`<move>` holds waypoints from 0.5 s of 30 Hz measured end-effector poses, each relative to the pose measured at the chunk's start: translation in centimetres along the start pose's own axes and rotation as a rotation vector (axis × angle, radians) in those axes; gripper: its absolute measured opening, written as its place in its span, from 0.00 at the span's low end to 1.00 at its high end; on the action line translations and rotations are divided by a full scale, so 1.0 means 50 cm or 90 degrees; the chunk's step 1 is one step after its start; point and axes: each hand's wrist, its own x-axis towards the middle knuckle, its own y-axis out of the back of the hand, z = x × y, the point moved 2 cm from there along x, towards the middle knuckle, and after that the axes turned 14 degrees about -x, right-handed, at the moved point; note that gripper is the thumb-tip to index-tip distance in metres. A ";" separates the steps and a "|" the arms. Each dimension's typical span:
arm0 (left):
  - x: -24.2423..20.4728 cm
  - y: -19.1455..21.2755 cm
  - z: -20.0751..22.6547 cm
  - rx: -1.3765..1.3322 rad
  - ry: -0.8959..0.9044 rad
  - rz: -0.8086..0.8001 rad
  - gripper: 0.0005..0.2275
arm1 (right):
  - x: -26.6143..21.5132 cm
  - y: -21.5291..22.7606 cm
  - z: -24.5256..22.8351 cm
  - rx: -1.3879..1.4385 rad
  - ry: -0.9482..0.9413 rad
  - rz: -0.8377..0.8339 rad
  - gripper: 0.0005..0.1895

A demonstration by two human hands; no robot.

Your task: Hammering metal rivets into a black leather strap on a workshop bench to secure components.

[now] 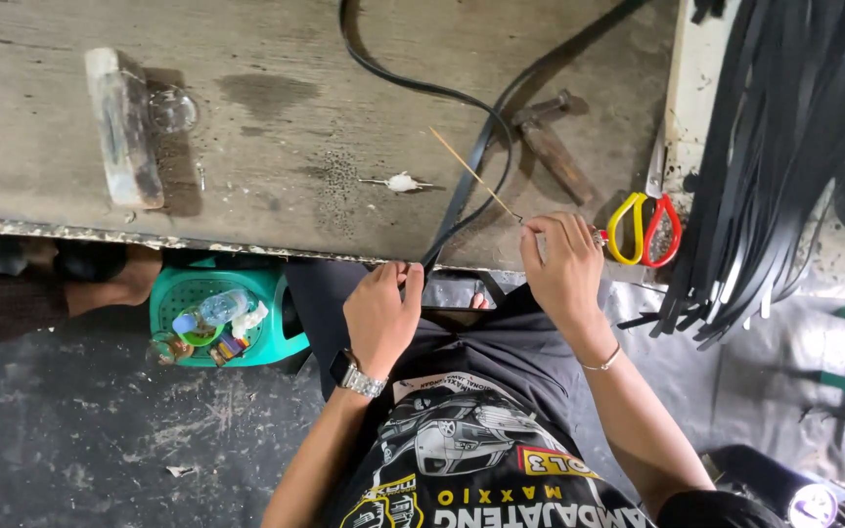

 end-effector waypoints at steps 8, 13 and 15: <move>0.011 -0.017 -0.022 -0.077 0.070 -0.107 0.21 | -0.037 -0.004 0.021 -0.162 -0.013 0.013 0.07; 0.011 -0.006 -0.020 -0.176 0.054 -0.112 0.18 | -0.015 -0.001 0.008 -0.091 -0.034 -0.003 0.09; 0.010 0.000 -0.018 -0.205 0.046 -0.117 0.17 | -0.006 -0.005 -0.002 -0.077 -0.026 -0.007 0.08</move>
